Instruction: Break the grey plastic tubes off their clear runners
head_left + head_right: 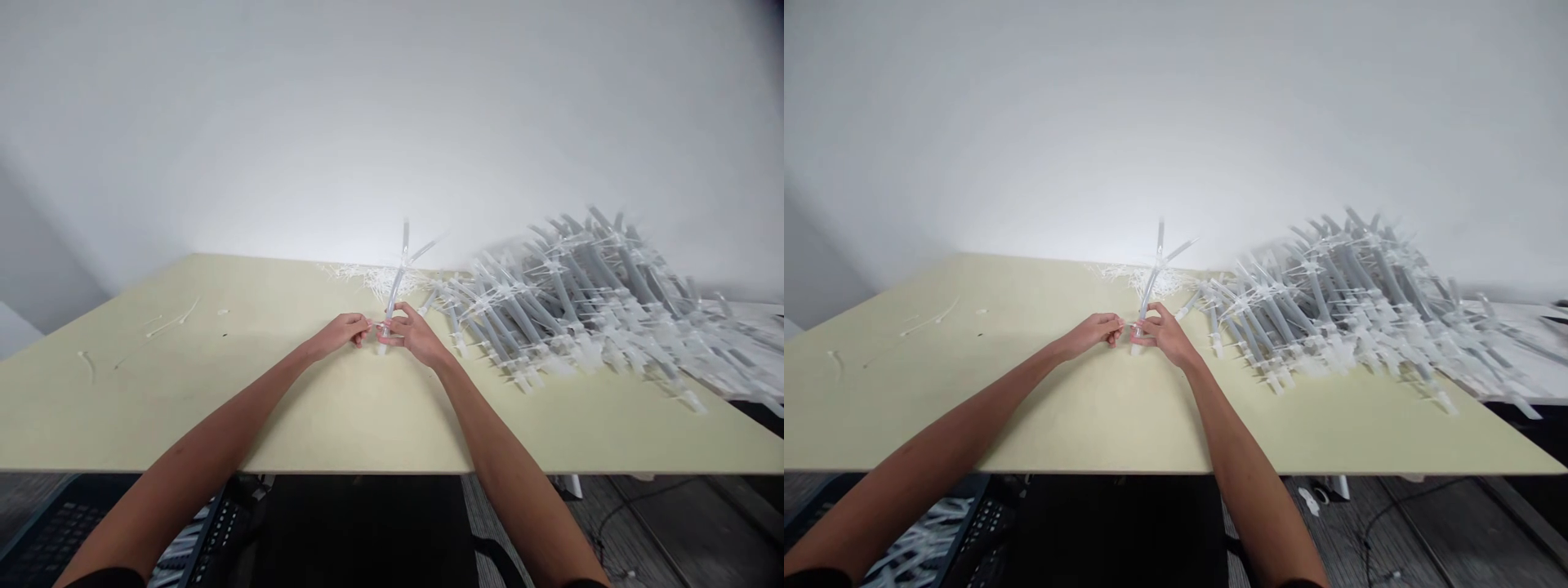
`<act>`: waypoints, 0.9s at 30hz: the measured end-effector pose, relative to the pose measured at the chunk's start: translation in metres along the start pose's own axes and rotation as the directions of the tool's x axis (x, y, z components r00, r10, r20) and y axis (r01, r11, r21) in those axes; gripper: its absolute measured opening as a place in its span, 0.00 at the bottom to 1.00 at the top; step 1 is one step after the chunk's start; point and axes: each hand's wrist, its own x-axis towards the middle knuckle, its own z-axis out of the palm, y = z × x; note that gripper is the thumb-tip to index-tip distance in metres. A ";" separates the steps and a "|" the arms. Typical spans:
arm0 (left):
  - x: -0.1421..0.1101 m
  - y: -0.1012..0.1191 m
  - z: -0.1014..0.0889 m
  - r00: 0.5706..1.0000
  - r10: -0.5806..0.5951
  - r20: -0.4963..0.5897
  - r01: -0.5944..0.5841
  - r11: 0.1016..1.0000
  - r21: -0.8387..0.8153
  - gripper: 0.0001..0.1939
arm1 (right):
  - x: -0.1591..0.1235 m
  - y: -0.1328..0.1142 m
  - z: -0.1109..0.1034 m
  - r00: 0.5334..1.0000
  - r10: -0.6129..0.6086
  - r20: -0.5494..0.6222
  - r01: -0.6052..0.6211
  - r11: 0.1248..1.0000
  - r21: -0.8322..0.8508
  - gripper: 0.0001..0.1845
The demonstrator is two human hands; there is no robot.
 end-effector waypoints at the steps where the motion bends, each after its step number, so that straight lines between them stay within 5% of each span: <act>1: 0.000 0.000 0.001 1.000 0.010 0.026 -0.011 1.000 0.013 0.19 | 0.000 -0.001 -0.001 1.000 -0.002 0.019 0.001 1.000 0.017 0.20; 7: -0.002 0.002 0.007 0.998 0.061 0.006 -0.060 0.964 0.258 0.22 | 0.002 0.005 -0.001 1.000 0.001 0.019 -0.001 1.000 0.007 0.20; 16: -0.012 0.015 0.021 0.950 0.306 -0.057 -0.202 0.747 0.633 0.20 | 0.002 0.005 0.011 0.992 -0.047 -0.119 0.042 0.998 -0.044 0.20; 19: -0.013 0.018 0.025 0.951 0.302 -0.062 -0.198 0.751 0.630 0.21 | 0.002 0.002 0.012 0.990 -0.056 -0.127 0.050 0.997 -0.056 0.20; 27: -0.008 0.011 0.021 0.960 0.175 -0.219 -0.086 0.928 0.362 0.21 | 0.002 -0.001 0.002 0.993 -0.057 -0.102 0.052 0.997 -0.057 0.21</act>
